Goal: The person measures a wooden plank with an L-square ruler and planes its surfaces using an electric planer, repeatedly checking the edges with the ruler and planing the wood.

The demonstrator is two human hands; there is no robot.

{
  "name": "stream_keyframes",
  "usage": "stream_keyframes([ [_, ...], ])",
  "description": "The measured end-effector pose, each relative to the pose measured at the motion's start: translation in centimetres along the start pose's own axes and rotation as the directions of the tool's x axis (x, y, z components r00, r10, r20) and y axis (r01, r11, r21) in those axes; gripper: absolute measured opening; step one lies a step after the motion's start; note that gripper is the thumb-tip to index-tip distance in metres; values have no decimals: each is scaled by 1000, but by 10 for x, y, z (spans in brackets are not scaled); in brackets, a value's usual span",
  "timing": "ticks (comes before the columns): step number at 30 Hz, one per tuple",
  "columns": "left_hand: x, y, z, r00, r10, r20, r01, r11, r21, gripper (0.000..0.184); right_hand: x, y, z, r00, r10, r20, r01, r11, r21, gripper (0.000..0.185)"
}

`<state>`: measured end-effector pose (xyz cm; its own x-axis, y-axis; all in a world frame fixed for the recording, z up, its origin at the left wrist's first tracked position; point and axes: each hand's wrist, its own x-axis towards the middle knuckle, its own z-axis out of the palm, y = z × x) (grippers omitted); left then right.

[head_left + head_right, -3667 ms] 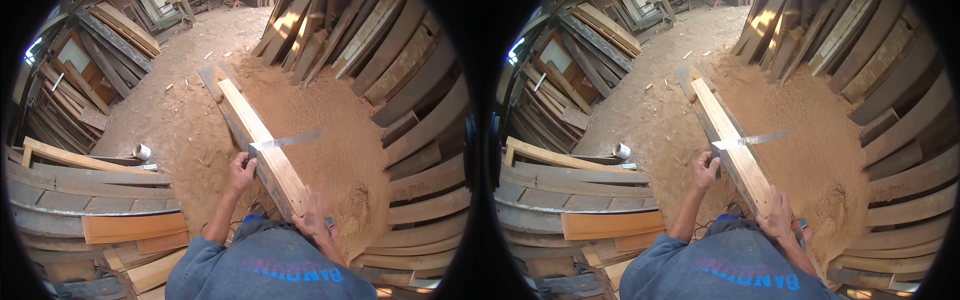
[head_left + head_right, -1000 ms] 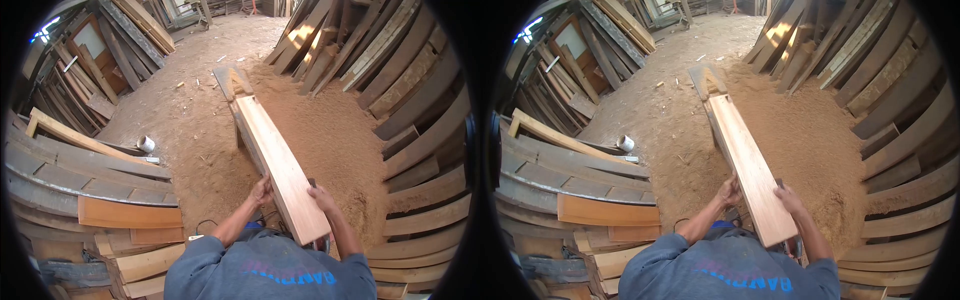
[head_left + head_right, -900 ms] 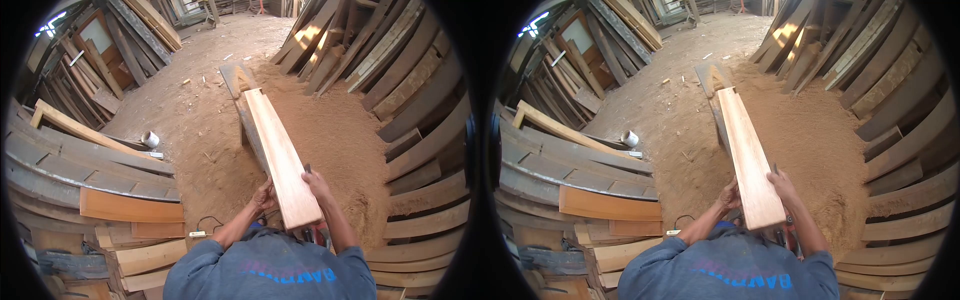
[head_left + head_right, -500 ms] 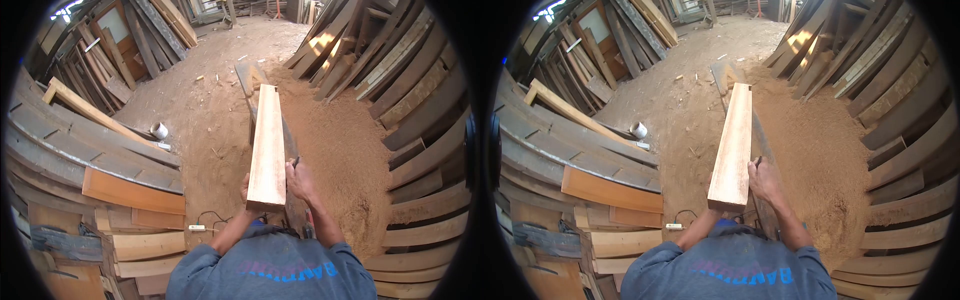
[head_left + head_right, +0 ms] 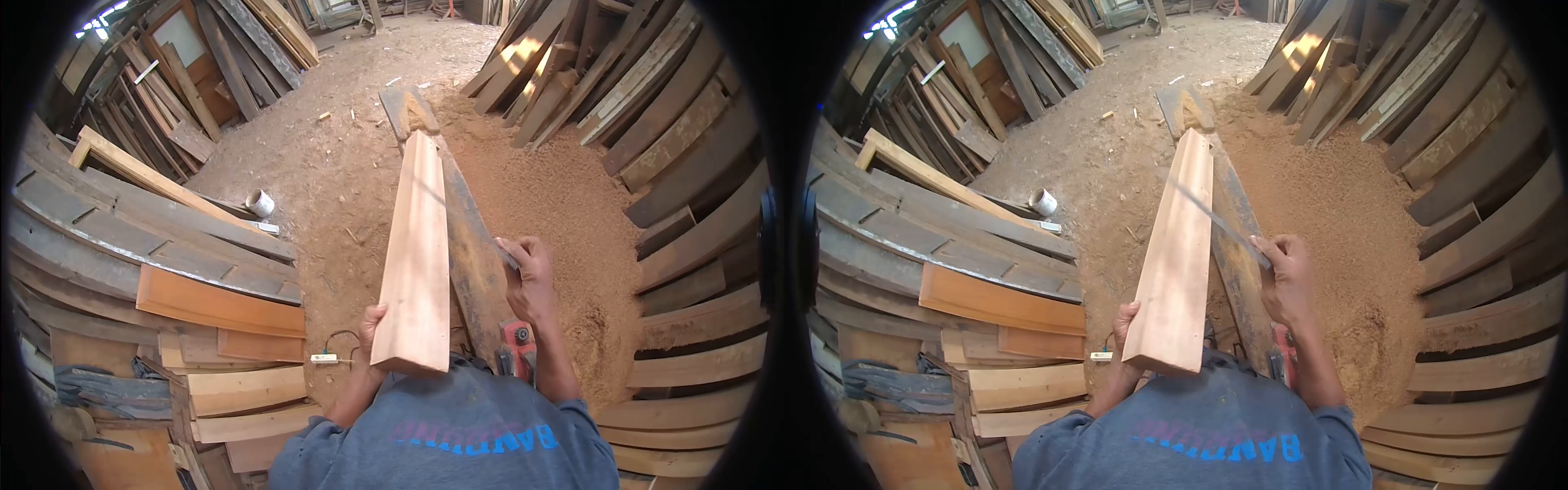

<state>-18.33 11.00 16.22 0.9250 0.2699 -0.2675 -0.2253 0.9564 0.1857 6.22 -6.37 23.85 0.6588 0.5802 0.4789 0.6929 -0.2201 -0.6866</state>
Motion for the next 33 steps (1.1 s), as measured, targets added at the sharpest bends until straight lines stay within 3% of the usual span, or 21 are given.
stream_keyframes([
  [1, 1, -2, 0, 998, -47, -35, 49, 997, 58, 70, 2, 3, 1, 999, 33, 33, -34, 998, 44, 21],
  [4, 4, -14, 21, 990, -102, -95, 130, 920, 369, 69, 15, -1, 11, 919, 301, 255, -332, 939, 86, 23],
  [5, 3, -19, 29, 981, -131, -142, 179, 895, 408, 74, 16, 6, 20, 927, 284, 243, -323, 936, 137, 22],
  [9, 8, -32, 42, 980, -196, -24, 183, 853, 489, 84, 18, 49, 77, 934, 265, 238, -331, 893, 304, 23],
  [16, 6, -29, 51, 990, -135, -40, 133, 808, 575, 87, 17, 76, 109, 919, 206, 335, -359, 788, 500, 20],
  [21, 6, -31, 54, 994, -97, -54, 110, 791, 602, 90, 18, 73, 101, 914, 185, 361, -329, 859, 393, 17],
  [25, 7, -31, 41, 988, -156, -16, 135, 795, 591, 91, 23, 58, 89, 911, 183, 370, -282, 930, 237, 17],
  [28, 6, -31, 35, 983, -183, 6, 148, 811, 567, 92, 24, 82, 112, 922, 206, 329, -335, 849, 408, 17],
  [31, 6, -33, 39, 989, -151, -11, 129, 799, 587, 96, 59, 103, 135, 911, 296, 288, -379, 876, 298, 19],
  [33, 5, -35, 35, 989, -147, -14, 128, 807, 576, 99, 87, 119, 152, 913, 309, 266, -388, 858, 336, 21],
])
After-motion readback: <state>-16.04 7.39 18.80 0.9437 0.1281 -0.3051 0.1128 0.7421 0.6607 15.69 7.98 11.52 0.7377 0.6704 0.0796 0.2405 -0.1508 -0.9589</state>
